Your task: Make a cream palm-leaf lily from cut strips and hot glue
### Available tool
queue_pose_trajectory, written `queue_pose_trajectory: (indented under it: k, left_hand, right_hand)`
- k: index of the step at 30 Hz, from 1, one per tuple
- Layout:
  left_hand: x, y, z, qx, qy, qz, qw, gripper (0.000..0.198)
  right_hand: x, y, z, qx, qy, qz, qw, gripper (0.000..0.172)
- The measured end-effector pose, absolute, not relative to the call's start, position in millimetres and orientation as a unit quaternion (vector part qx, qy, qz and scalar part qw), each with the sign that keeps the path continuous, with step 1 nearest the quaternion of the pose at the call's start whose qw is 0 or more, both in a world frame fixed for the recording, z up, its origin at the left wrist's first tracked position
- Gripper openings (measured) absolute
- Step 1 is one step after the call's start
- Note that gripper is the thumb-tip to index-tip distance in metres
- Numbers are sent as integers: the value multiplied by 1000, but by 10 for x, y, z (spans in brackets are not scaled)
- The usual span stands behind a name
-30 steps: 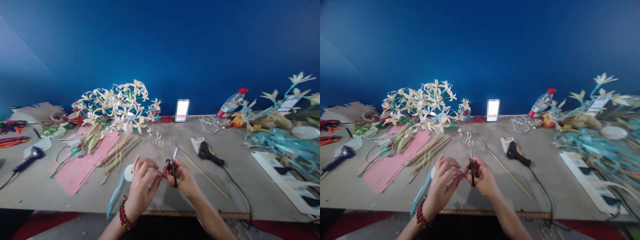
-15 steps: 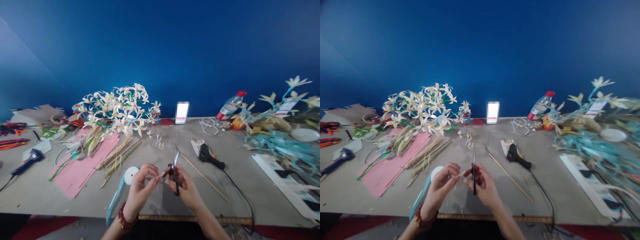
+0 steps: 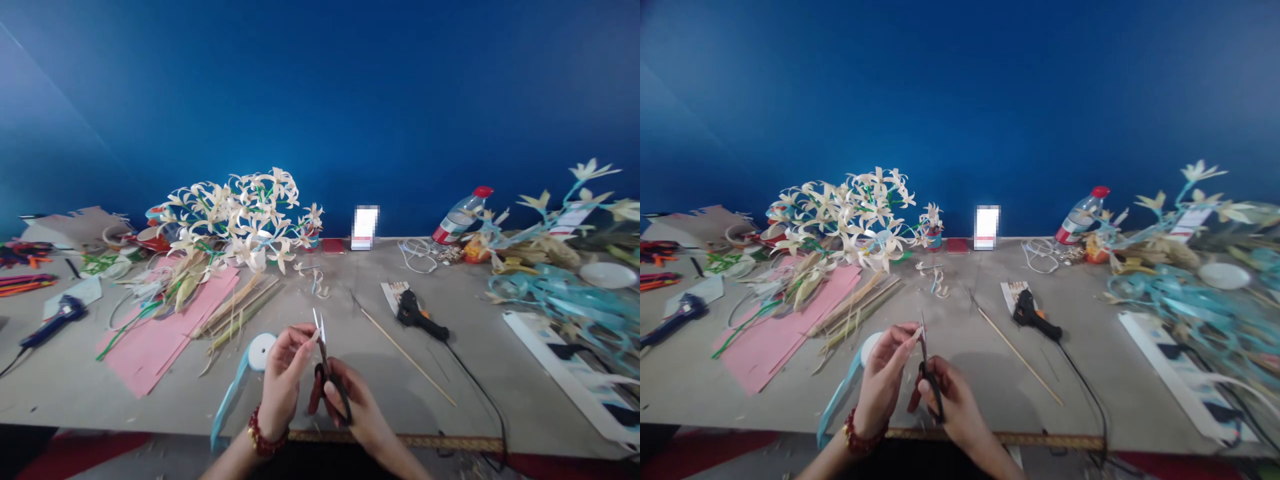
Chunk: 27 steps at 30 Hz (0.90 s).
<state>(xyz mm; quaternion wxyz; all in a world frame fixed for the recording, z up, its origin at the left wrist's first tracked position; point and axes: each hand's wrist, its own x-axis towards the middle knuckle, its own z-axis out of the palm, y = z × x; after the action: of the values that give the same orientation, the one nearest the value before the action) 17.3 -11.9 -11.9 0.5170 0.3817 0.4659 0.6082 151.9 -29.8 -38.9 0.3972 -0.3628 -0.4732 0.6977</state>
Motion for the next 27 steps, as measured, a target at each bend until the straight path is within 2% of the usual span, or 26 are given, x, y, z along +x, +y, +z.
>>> queue_pose_trajectory:
  k: [17, 23, 27]
  left_hand:
    - [234, -151, -131, 413, 477, 617, 470, 18]
    - [193, -134, -107, 418, 466, 614, 481, 20]
    - [109, -103, -99, 453, 445, 590, 498, 16]
  right_hand:
    - [1468, -329, -405, -385, -445, 709, 390, 55]
    - [1491, -314, -388, -366, -452, 706, 404, 53]
    - [1579, -303, -382, -370, -464, 711, 377, 52]
